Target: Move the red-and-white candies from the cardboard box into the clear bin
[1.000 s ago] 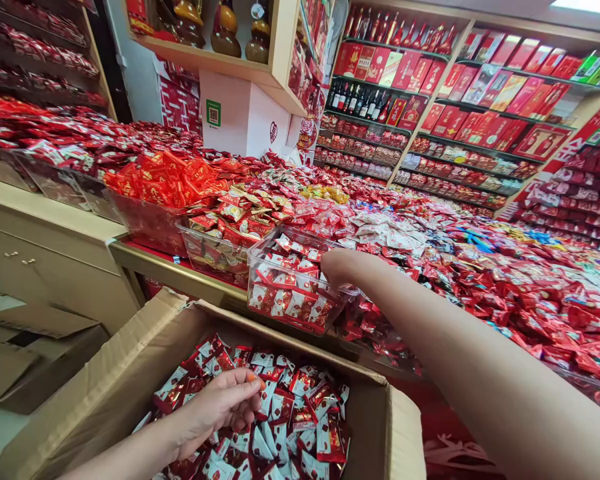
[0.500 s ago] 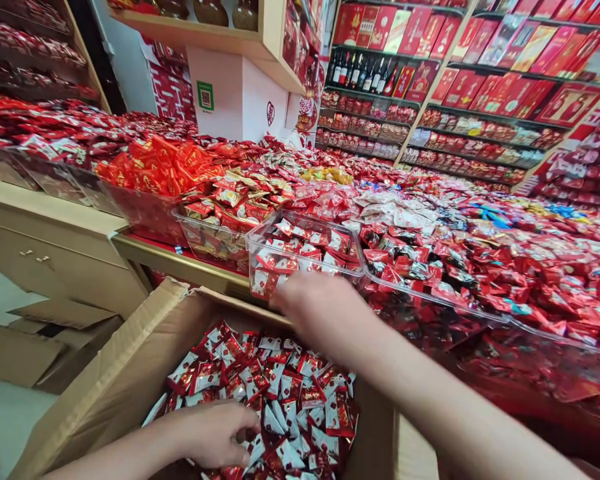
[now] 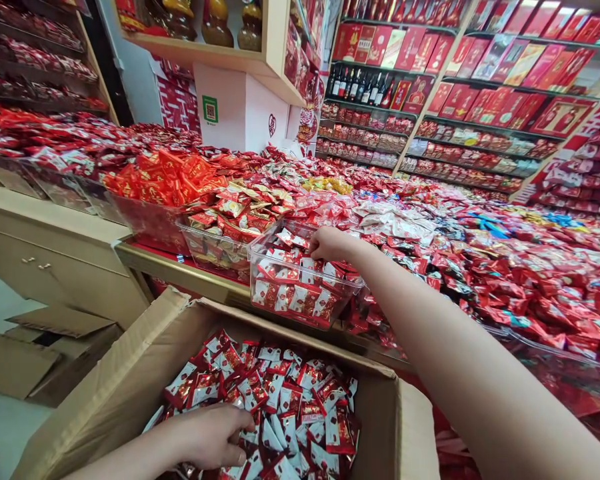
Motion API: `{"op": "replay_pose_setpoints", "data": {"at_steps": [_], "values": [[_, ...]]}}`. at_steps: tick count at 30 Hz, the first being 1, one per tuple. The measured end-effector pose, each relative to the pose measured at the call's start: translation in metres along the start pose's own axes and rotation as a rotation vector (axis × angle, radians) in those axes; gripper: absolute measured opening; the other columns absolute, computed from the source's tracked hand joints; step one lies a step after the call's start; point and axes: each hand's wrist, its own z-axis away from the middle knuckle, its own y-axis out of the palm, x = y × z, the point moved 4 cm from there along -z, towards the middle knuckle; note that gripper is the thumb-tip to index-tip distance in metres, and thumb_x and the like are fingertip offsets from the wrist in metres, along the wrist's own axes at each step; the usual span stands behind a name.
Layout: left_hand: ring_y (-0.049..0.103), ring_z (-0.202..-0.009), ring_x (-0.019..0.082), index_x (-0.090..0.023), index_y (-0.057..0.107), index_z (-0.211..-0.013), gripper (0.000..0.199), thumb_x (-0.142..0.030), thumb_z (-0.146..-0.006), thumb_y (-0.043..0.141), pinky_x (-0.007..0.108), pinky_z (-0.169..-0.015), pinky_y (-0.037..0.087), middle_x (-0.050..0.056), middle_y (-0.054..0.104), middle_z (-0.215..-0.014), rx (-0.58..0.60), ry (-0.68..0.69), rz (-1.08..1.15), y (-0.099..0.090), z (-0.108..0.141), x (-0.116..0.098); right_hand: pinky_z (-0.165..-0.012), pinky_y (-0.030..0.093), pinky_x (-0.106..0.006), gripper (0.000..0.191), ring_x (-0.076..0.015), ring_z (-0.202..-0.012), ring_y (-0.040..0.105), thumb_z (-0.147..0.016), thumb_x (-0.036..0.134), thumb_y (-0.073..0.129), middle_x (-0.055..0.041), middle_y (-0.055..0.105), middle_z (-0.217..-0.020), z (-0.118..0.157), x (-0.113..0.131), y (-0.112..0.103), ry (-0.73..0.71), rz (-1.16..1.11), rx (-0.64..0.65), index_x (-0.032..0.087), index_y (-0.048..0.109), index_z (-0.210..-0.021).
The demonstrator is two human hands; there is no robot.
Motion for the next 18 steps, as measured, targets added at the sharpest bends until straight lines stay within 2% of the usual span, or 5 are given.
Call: {"op": "replay_pose_setpoints", "data": {"at_steps": [4,7,13,16,18], "values": [[0.059,-0.079,0.032,-0.026,0.058,-0.098,0.043,-0.039,-0.058,0.053,0.044,-0.066,0.045,0.010,0.064,-0.090,0.013,-0.002,0.017,0.003,-0.001,-0.004,-0.052,0.037,-0.023,0.017,-0.0147,-0.062,0.056,-0.067,0.019,0.051,-0.0049,0.066,-0.072,-0.007,-0.009,0.004,0.044,0.040,-0.079,0.015,0.065,-0.076],[0.059,-0.078,0.033,-0.025,0.059,-0.099,0.044,-0.039,-0.058,0.053,0.045,-0.065,0.045,0.010,0.065,-0.089,0.034,-0.021,0.013,0.005,0.000,-0.004,-0.051,0.036,-0.025,0.016,-0.0165,-0.060,0.056,-0.066,0.017,0.050,-0.0057,0.066,-0.068,-0.010,-0.006,0.012,0.036,0.070,-0.111,0.016,0.065,-0.072],[0.059,-0.079,0.032,-0.026,0.058,-0.100,0.045,-0.039,-0.058,0.055,0.043,-0.065,0.045,0.010,0.065,-0.090,0.039,-0.052,-0.012,0.008,-0.001,-0.002,-0.051,0.035,-0.026,0.016,-0.0191,-0.063,0.056,-0.063,0.016,0.053,-0.0093,0.065,-0.073,-0.007,-0.001,0.021,0.008,0.120,-0.203,0.014,0.063,-0.075],[0.060,-0.079,0.030,-0.028,0.058,-0.100,0.044,-0.037,-0.057,0.056,0.040,-0.066,0.045,0.009,0.065,-0.090,0.033,-0.059,-0.001,0.009,-0.003,-0.001,-0.051,0.035,-0.025,0.014,-0.0169,-0.061,0.055,-0.066,0.014,0.049,-0.0075,0.064,-0.069,-0.004,-0.005,0.012,0.015,0.117,-0.242,0.015,0.062,-0.070],[0.059,-0.080,0.030,-0.027,0.058,-0.100,0.044,-0.036,-0.058,0.056,0.041,-0.067,0.044,0.009,0.065,-0.091,0.031,-0.061,0.013,0.012,-0.006,0.002,-0.055,0.036,-0.026,0.017,-0.0162,-0.065,0.055,-0.071,0.015,0.044,-0.0077,0.063,-0.073,0.005,-0.001,-0.004,0.025,0.102,-0.348,0.015,0.061,-0.074]]}}
